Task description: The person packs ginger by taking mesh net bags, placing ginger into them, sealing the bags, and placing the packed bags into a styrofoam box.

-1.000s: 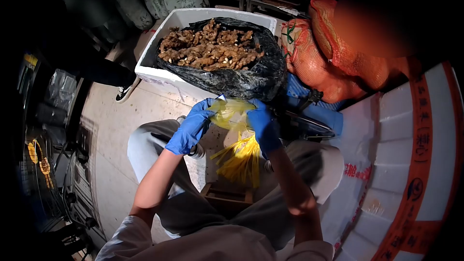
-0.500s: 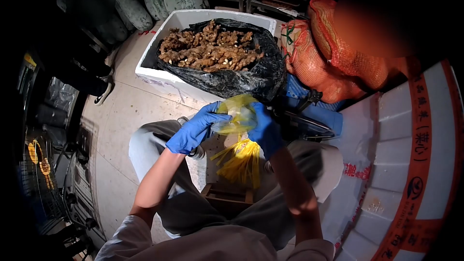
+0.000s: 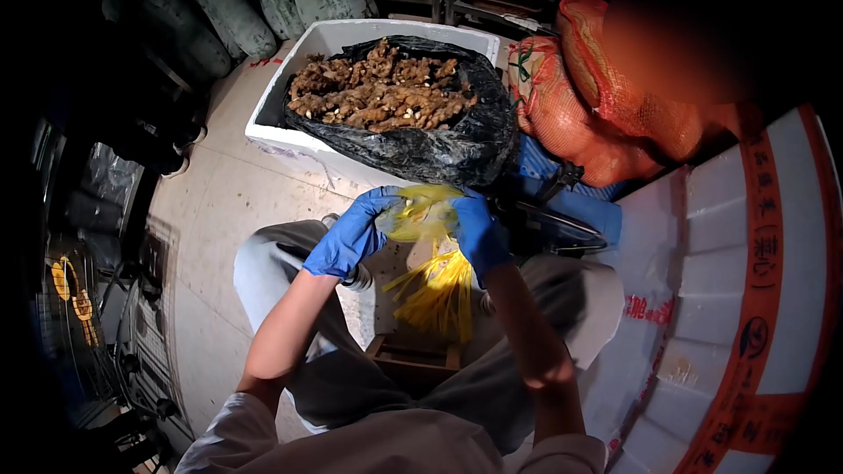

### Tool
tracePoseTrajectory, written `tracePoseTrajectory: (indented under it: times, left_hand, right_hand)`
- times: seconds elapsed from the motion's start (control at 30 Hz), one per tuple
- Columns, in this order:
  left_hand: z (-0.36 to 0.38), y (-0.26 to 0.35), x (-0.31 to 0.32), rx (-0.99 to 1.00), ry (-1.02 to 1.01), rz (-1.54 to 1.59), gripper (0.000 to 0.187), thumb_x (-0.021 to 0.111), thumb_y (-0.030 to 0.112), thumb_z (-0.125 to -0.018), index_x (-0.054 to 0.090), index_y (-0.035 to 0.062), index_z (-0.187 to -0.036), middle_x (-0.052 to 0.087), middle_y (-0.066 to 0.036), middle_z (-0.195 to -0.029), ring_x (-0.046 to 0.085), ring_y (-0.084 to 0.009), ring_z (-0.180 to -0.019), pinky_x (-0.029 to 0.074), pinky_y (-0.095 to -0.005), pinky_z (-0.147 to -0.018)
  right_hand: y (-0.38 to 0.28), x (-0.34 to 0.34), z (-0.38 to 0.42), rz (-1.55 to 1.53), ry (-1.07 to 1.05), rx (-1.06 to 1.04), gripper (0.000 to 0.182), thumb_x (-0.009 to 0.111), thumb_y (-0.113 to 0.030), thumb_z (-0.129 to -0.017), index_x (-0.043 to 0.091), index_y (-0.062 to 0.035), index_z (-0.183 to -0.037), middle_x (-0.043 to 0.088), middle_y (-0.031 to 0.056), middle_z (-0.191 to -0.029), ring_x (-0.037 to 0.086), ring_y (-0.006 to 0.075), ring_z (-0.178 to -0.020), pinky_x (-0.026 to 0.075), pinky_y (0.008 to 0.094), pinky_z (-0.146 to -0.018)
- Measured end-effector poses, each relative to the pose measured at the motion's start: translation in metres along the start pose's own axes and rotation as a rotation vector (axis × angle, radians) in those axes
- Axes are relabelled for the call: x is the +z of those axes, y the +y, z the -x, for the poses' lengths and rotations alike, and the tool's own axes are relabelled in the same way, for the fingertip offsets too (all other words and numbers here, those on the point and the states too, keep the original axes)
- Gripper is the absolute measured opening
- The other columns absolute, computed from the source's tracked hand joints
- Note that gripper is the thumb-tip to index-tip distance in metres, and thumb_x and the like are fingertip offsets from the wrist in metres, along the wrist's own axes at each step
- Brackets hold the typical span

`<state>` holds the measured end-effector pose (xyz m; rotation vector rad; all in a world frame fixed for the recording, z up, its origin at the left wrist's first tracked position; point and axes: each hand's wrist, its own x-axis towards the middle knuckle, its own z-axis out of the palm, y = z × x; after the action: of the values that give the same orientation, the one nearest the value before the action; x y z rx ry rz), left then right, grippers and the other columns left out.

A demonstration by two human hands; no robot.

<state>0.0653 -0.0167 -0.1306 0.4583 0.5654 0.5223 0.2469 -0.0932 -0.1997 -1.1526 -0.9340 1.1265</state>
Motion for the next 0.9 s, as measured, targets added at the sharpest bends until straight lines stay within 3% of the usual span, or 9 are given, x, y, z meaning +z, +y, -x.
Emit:
tracePoseTrajectory:
  times: [0.1, 0.13, 0.23, 0.4, 0.47, 0.6, 0.8, 0.87, 0.9]
  left_hand:
    - [0.001, 0.003, 0.001, 0.099, -0.024, -0.152, 0.023, 0.049, -0.005, -0.074, 0.051, -0.0017, -0.097, 0.058, -0.010, -0.093, 0.058, -0.0177, -0.079, 0.048, -0.0241, -0.070]
    - [-0.001, 0.003, -0.002, 0.142, -0.001, -0.242, 0.026, 0.051, -0.008, -0.069, 0.052, 0.0004, -0.094, 0.058, -0.007, -0.088, 0.057, -0.0157, -0.075, 0.046, -0.0230, -0.066]
    - [-0.003, -0.003, 0.004, 0.413, 0.220, -0.774, 0.027, 0.051, -0.010, -0.067, 0.052, 0.0024, -0.091, 0.056, -0.004, -0.081, 0.054, -0.0121, -0.070, 0.044, -0.0208, -0.062]
    - [-0.003, 0.003, 0.006, 0.326, 0.373, -0.569, 0.024, 0.051, -0.009, -0.067, 0.051, 0.0035, -0.087, 0.055, -0.002, -0.075, 0.051, -0.0080, -0.064, 0.042, -0.0184, -0.058]
    - [-0.002, 0.001, 0.009, 0.306, 0.232, -0.274, 0.021, 0.053, -0.007, -0.069, 0.051, 0.0037, -0.087, 0.054, -0.001, -0.072, 0.049, -0.0065, -0.059, 0.040, -0.0176, -0.054]
    - [-0.001, -0.007, 0.012, 0.287, 0.296, -0.472, 0.017, 0.055, -0.003, -0.072, 0.052, 0.0041, -0.087, 0.054, -0.001, -0.071, 0.047, -0.0052, -0.058, 0.038, -0.0176, -0.053]
    - [0.002, -0.003, 0.010, 0.191, 0.222, -0.710, 0.022, 0.058, 0.000, -0.074, 0.050, -0.0004, -0.094, 0.054, -0.003, -0.082, 0.050, -0.0073, -0.069, 0.042, -0.0187, -0.060]
    - [-0.002, -0.011, 0.002, 0.190, 0.148, -0.622, 0.024, 0.058, 0.008, -0.077, 0.050, -0.0009, -0.098, 0.055, -0.006, -0.088, 0.053, -0.0097, -0.077, 0.044, -0.0205, -0.066]
    - [0.003, -0.007, 0.008, 0.190, 0.149, -0.620, 0.024, 0.058, 0.008, -0.077, 0.050, -0.0009, -0.098, 0.055, -0.006, -0.088, 0.053, -0.0097, -0.077, 0.044, -0.0205, -0.066]
  right_hand:
    - [-0.014, -0.010, -0.002, -0.021, -0.060, 0.377, 0.029, 0.043, 0.003, -0.078, 0.043, 0.0003, -0.107, 0.053, 0.0107, -0.089, 0.053, 0.0152, -0.072, 0.045, 0.0224, -0.063]
    - [-0.004, -0.013, -0.006, -0.305, -0.100, 0.427, 0.029, 0.042, 0.005, -0.078, 0.043, 0.0002, -0.107, 0.053, 0.0106, -0.091, 0.053, 0.0155, -0.075, 0.044, 0.0224, -0.065]
    - [0.006, -0.006, -0.008, -0.456, -0.133, 0.418, 0.029, 0.042, 0.006, -0.078, 0.044, 0.0001, -0.107, 0.053, 0.0099, -0.092, 0.053, 0.0155, -0.078, 0.044, 0.0224, -0.068]
    - [-0.078, 0.045, 0.007, -0.515, -0.070, 0.342, 0.033, 0.052, 0.001, -0.075, 0.047, 0.0010, -0.108, 0.056, 0.0081, -0.091, 0.054, 0.0125, -0.077, 0.042, 0.0217, -0.073]
    - [-0.089, 0.055, -0.001, 0.185, -0.126, 0.135, 0.026, 0.045, -0.017, -0.083, 0.054, 0.0015, -0.099, 0.058, 0.0078, -0.090, 0.054, 0.0117, -0.077, 0.044, 0.0244, -0.068]
    - [-0.042, 0.036, -0.010, 0.355, 0.050, 0.174, 0.023, 0.045, -0.014, -0.083, 0.057, 0.0023, -0.094, 0.059, 0.0066, -0.085, 0.053, 0.0095, -0.074, 0.042, 0.0224, -0.066]
    - [-0.012, 0.018, 0.006, -0.368, 0.055, 0.081, 0.029, 0.049, -0.008, -0.078, 0.048, 0.0025, -0.105, 0.052, 0.0138, -0.103, 0.052, 0.0161, -0.084, 0.041, 0.0249, -0.073]
    - [0.004, 0.002, 0.000, -0.780, 0.009, 0.472, 0.031, 0.050, -0.002, -0.073, 0.046, 0.0033, -0.103, 0.046, 0.0179, -0.112, 0.050, 0.0221, -0.092, 0.040, 0.0302, -0.079]
    - [0.018, -0.007, -0.003, -0.779, 0.008, 0.473, 0.031, 0.050, -0.002, -0.073, 0.046, 0.0033, -0.103, 0.046, 0.0179, -0.112, 0.050, 0.0221, -0.092, 0.040, 0.0302, -0.079]
